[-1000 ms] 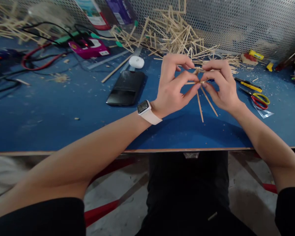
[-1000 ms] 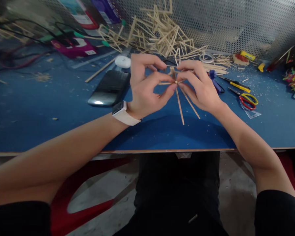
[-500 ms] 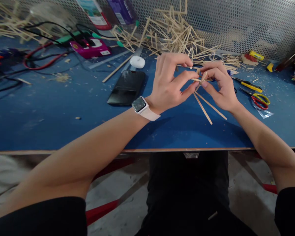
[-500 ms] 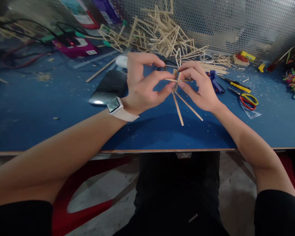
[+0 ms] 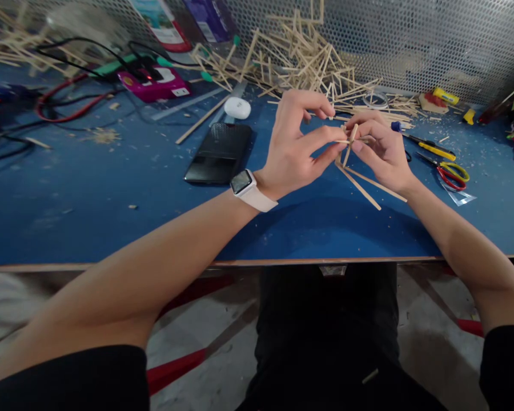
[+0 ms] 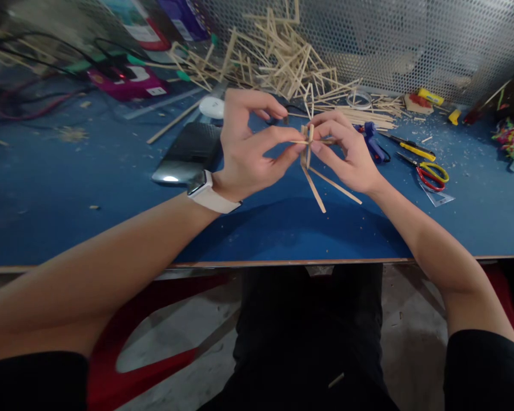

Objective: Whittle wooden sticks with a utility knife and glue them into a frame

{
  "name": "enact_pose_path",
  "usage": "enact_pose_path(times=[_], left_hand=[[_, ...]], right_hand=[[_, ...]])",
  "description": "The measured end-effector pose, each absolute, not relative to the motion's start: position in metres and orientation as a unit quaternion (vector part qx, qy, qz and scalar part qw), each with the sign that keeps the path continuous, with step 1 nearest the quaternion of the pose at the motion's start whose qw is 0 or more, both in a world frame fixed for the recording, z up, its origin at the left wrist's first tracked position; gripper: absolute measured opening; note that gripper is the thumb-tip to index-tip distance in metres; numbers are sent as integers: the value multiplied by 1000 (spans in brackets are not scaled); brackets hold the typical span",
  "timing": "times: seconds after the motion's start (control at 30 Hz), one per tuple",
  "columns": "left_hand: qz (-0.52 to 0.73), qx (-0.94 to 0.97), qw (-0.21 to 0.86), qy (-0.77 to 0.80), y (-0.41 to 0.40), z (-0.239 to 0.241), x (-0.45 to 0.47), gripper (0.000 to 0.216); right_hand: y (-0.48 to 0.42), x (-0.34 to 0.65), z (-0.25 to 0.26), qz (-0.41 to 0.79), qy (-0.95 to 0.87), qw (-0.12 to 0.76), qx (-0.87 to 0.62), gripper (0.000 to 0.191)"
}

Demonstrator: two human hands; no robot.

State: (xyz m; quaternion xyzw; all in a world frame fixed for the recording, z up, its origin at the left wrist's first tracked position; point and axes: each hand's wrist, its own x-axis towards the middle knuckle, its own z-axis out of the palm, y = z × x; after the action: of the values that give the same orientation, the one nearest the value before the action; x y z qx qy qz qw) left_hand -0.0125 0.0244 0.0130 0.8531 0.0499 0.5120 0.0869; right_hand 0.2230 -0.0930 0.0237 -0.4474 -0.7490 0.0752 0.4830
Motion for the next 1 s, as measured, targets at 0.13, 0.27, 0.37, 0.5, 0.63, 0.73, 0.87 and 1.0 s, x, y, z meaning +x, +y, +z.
enact_pose_path(times=[0.13,0.27,0.37,0.5,0.63,0.73,0.87,1.0], left_hand=[[523,850,39,43,17,16,-16,47],[527,848,7,59,7,21,-17,38],[568,822,-41,20,7,21,-14,34],[553,832,-16,37,15,14,-10,47],[533,845,24,34,19,11,-12,47],[544,838,10,33,14,14,-12,47],[542,839,23,42,7,16,-11,54],[577,817,12,-5,5,21,-11,38]], right_hand=[[-92,223,22,62,-750,480,-450,48],[-92,223,21,65,-752,486,-442,47],[-91,222,20,78,-748,482,-451,44],[-90,221,19,102,-741,487,-451,45],[-92,218,22,157,-726,519,-424,53],[-95,216,25,200,-709,542,-406,56],[-95,217,30,219,-707,541,-401,57],[-92,223,33,235,-714,526,-398,57]])
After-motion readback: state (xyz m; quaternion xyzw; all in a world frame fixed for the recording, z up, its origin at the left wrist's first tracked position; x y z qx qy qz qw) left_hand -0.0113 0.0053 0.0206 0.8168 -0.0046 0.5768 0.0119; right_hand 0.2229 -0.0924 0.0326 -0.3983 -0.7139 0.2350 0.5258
